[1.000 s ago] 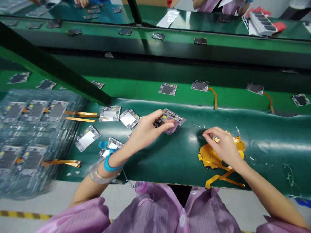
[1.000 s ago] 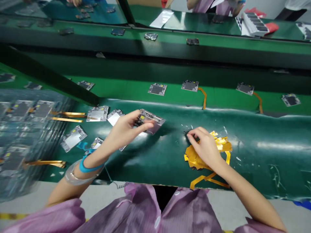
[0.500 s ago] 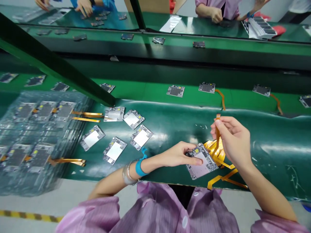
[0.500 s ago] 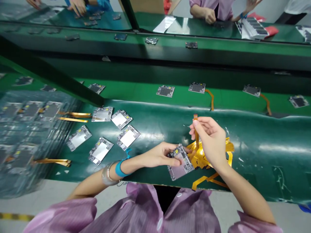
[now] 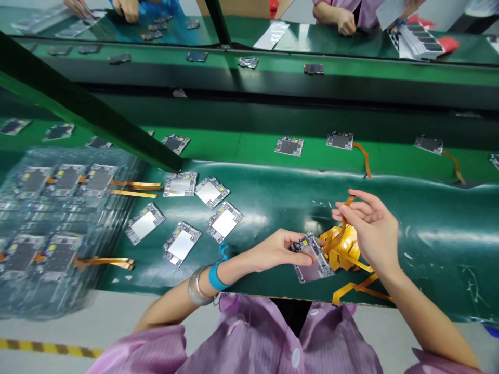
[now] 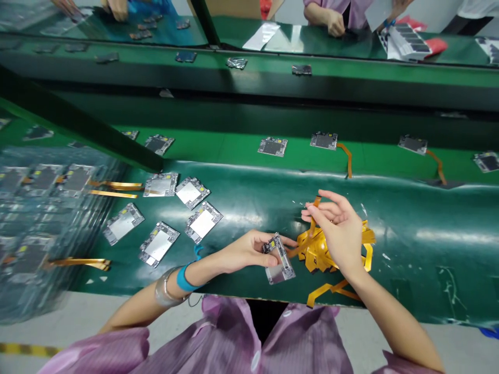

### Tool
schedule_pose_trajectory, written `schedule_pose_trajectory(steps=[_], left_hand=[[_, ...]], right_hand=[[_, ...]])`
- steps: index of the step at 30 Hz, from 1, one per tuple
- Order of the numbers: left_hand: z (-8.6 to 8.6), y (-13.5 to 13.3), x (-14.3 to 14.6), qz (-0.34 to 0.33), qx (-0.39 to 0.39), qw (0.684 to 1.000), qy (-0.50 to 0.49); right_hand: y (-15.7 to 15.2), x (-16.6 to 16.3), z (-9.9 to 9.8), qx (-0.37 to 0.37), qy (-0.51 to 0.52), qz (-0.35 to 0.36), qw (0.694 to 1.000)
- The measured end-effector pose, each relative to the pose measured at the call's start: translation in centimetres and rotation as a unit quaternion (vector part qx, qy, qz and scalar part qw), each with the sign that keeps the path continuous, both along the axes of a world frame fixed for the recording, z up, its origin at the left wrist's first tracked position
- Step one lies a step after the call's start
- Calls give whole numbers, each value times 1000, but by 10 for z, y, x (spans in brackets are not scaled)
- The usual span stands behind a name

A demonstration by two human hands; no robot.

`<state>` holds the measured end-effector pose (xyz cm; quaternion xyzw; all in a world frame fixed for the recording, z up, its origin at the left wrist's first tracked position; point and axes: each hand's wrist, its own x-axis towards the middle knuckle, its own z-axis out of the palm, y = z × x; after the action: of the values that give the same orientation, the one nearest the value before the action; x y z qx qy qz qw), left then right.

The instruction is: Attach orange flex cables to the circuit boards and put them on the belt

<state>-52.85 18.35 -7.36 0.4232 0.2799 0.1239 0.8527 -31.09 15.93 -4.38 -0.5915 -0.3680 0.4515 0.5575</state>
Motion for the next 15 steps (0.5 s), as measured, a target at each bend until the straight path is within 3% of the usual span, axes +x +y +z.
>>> schedule_pose_trajectory(steps=[6, 9, 11, 13, 15], left_hand=[[4, -1, -9, 4, 8, 999, 48], [5, -2, -12, 70, -4, 996, 61], [8, -3, -14, 103, -24, 993, 48], [11, -5, -15, 118, -53, 991, 23], [14, -8, -16, 122, -82, 989, -5]], right_hand=[[-2, -5, -1, -14, -17, 38, 999], [-11, -5, -3, 95, -183, 14, 978], [-21, -4, -3, 227, -346, 19, 910], [-32, -5, -2, 323, -461, 142, 814], [-42, -8, -4, 347, -494, 288, 743]])
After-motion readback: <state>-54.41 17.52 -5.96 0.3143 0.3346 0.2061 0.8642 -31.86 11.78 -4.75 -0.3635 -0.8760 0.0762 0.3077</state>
